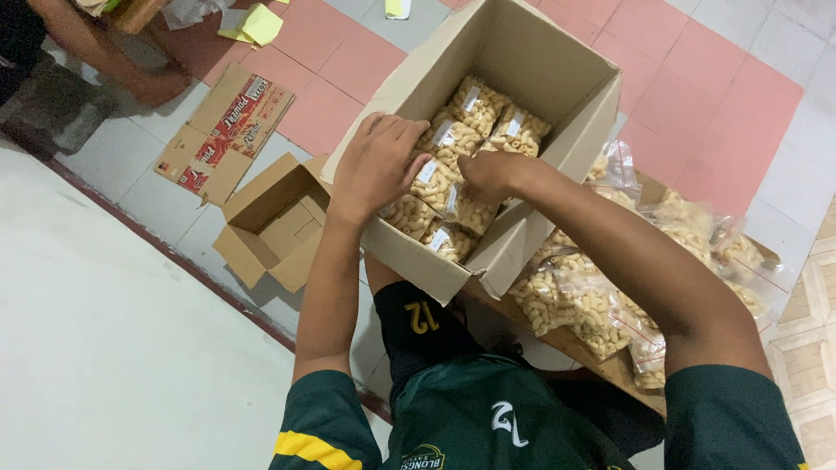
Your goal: Packing small plastic bags of snacks into a cardboard box
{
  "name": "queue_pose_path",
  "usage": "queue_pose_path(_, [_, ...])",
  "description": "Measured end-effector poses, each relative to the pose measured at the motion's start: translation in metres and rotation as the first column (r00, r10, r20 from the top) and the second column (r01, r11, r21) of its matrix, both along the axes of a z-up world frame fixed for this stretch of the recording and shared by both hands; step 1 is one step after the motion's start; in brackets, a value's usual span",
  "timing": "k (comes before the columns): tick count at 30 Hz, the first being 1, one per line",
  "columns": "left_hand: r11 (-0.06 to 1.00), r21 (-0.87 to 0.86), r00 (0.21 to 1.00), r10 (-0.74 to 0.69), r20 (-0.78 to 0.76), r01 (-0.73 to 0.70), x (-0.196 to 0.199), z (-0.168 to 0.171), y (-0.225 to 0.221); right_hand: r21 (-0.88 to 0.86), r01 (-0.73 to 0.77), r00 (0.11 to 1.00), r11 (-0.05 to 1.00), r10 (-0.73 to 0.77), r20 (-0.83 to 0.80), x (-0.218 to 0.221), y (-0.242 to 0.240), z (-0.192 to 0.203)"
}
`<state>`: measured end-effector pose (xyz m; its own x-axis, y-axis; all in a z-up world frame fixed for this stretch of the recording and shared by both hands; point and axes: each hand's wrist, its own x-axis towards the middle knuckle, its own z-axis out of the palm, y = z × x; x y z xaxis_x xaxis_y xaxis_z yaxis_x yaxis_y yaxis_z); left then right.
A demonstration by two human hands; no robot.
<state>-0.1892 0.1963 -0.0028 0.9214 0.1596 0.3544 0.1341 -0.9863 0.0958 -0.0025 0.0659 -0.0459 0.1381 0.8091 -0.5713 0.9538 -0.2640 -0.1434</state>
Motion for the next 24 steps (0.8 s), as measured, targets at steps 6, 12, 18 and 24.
queue_pose_path(6, [1.0, 0.021, 1.0, 0.009, 0.016, -0.01, 0.001, -0.002, 0.0, 0.06, -0.074, 0.982, 0.995, 0.062, 0.177, -0.014, -0.006, 0.027])
queue_pose_path(12, [1.0, 0.002, 1.0, 0.014, 0.014, -0.014, 0.001, -0.001, -0.001, -0.135, -0.216, 0.969, 0.967, 0.229, 0.092, -0.001, -0.003, -0.011])
queue_pose_path(18, [1.0, 0.005, 1.0, 0.003, 0.027, -0.004, 0.001, -0.004, 0.001, -0.21, -0.305, 0.935, 0.929, 0.334, 0.12, 0.002, 0.001, -0.028])
queue_pose_path(24, [1.0, -0.01, 0.999, 0.0, 0.036, 0.0, 0.0, -0.001, -0.001, -0.177, -0.191, 0.97, 0.965, 0.213, 0.116, 0.0, -0.007, -0.01])
